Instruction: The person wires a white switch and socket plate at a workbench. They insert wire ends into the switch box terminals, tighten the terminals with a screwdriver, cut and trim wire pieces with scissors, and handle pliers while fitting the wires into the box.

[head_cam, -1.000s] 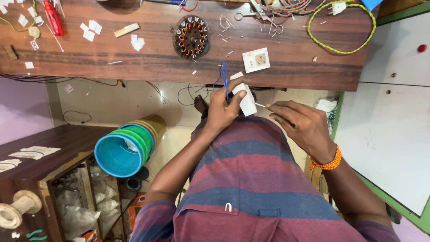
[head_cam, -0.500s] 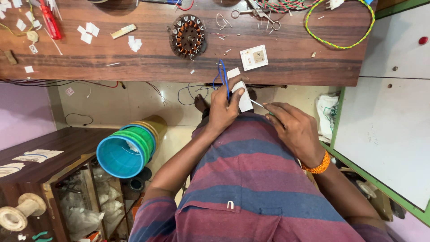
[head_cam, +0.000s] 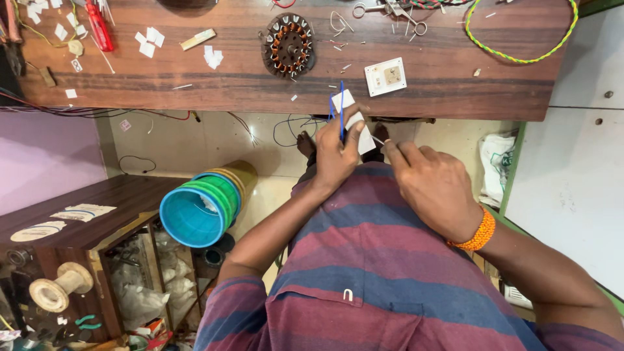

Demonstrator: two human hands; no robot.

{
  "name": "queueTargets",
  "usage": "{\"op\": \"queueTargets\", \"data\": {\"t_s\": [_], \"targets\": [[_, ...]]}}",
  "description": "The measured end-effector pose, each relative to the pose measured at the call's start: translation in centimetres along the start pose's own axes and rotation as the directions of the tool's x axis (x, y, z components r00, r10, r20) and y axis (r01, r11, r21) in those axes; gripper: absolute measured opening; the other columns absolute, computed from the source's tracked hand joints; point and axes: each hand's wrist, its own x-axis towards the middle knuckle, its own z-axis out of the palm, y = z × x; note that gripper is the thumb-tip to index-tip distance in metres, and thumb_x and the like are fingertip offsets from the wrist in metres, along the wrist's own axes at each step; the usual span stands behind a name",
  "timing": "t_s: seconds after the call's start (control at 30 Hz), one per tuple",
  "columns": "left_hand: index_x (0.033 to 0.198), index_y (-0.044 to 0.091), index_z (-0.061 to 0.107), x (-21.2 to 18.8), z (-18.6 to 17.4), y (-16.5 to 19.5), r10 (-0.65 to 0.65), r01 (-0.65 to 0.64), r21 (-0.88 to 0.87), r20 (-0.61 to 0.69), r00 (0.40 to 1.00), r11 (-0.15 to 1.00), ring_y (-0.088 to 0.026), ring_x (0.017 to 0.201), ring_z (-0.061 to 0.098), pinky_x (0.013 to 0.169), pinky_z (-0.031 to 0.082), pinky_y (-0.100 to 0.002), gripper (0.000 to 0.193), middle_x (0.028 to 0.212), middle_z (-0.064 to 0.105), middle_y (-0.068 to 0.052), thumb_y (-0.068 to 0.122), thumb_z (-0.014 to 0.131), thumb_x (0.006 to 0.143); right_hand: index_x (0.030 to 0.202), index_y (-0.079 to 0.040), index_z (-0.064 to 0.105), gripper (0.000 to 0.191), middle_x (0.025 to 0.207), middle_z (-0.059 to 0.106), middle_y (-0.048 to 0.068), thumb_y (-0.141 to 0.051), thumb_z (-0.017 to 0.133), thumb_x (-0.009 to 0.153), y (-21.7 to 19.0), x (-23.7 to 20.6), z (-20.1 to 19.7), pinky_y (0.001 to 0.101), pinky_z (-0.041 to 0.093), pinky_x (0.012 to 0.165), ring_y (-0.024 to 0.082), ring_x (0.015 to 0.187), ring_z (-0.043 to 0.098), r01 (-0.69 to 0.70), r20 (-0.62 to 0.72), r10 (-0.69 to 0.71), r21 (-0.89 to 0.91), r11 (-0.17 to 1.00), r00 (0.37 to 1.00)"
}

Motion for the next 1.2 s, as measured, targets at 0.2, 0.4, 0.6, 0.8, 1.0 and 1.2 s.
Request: {"op": "queueTargets", "data": {"t_s": [0.2,0.4,0.6,0.8,1.0,1.2], "targets": [[0.124,0.005,0.066,-0.6,-0.8,-0.3,-0.105,0.103,-0.056,-0.029,0.994,0.993,-0.012,0.065,0.053,0.063,0.043,-0.03,0.025,0.081,0.065,-0.005,0.018,0.061,0.105,0.116,-0.004,0.07,0.028,0.086,0.068,0.009,-0.013,0.067,0.09,0.4,0.1,0.1,0.0391,0.054,0.056,0.026,0.067,0.069,0.027,-0.081,-0.016,0.143,0.989,0.997],[0.123,0.005,0.066,-0.8,-0.9,-0.7,0.013,-0.016,-0.066,-0.049,0.999,0.998,-0.012,0.074,0.059,0.07,0.046,-0.029,0.023,0.091,0.068,-0.005,0.02,0.062,0.106,0.118,-0.009,0.072,0.033,0.086,0.069,0.006,-0.013,0.066,0.086,1.8,0.7,0.0,0.0398,0.055,0.056,0.027,0.067,0.069,0.115,0.033,-0.118,0.085,0.99,0.993],[0.122,0.004,0.067,-1.1,-0.8,-0.7,-0.033,0.035,-0.136,0.021,0.999,0.99,-0.02,0.089,0.071,0.083,0.053,-0.032,0.022,0.101,0.075,-0.01,0.015,0.062,0.103,0.112,-0.014,0.074,0.026,0.086,0.072,0.009,-0.026,0.07,0.09,5.0,2.0,0.2,0.0455,0.053,0.058,0.033,0.068,0.068,0.162,0.125,-0.191,0.207,0.965,0.974],[0.123,0.004,0.066,-1.5,0.2,-1.3,0.044,-0.037,-0.2,0.035,0.998,0.979,-0.019,0.099,0.075,0.089,0.056,-0.032,0.021,0.108,0.076,-0.012,0.013,0.063,0.104,0.11,-0.014,0.075,0.024,0.089,0.073,0.007,-0.028,0.07,0.091,6.7,2.2,-0.2,0.0444,0.052,0.06,0.032,0.07,0.068,0.276,0.116,-0.312,0.249,0.928,0.943],[0.123,0.003,0.067,-1.8,0.3,-1.7,-0.052,0.062,-0.214,0.051,0.997,0.975,-0.016,0.089,0.07,0.084,0.054,-0.03,0.023,0.102,0.076,-0.011,0.014,0.062,0.103,0.116,-0.009,0.071,0.028,0.092,0.074,0.006,-0.027,0.069,0.095,5.1,0.6,-0.2,0.0409,0.05,0.047,0.028,0.061,0.068,0.354,0.106,-0.357,0.047,0.934,0.928],[0.121,0.002,0.067,-2.0,-0.3,-1.4,-0.039,0.034,-0.226,-0.02,0.999,0.974,-0.013,0.091,0.067,0.086,0.054,-0.03,0.022,0.1,0.075,-0.008,0.016,0.062,0.105,0.116,-0.012,0.072,0.027,0.082,0.069,0.007,-0.028,0.071,0.095,5.1,1.1,0.9,0.0414,0.051,0.053,0.029,0.064,0.066,0.367,0.037,-0.375,0.132,0.921,0.926]]}}
